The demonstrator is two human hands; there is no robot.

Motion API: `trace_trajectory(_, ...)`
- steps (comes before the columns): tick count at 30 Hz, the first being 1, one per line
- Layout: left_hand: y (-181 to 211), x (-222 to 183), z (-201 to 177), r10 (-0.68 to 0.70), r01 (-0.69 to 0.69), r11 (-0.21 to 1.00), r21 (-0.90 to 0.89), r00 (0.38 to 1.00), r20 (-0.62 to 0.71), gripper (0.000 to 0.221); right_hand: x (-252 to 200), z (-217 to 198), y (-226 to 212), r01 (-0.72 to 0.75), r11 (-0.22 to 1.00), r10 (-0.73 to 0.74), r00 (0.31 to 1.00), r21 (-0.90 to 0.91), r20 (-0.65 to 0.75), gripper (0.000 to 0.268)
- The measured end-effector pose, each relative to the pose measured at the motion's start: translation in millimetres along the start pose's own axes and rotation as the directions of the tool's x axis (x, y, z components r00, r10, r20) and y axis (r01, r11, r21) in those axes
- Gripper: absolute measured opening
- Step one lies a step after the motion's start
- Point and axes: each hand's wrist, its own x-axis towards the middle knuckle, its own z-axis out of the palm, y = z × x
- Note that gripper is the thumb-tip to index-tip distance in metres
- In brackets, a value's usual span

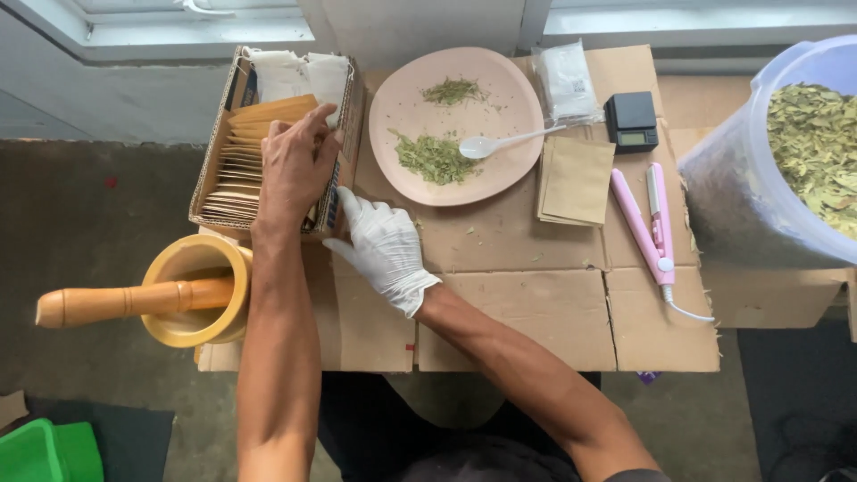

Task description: Folding and heat-sealing small paper pouches containing tea leaves using a handheld heat sealer.

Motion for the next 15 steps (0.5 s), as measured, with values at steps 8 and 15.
trace_trajectory(8, -3, -8, 2, 0.044, -0.044, 0.999, -0.002, 0.998, -0.036, 0.051, -8, -16, 7, 0.047, 0.998, -0.042, 0.994, 0.050, -0.105, 0.094)
trace_trajectory(15, 17, 5, -3, 0.042, -0.073, 0.992, -0.098, 0.957, -0.287, 0.050, -37, -173, 79, 0.130, 0.948, -0.052, 0.963, 0.291, -0.263, 0.059)
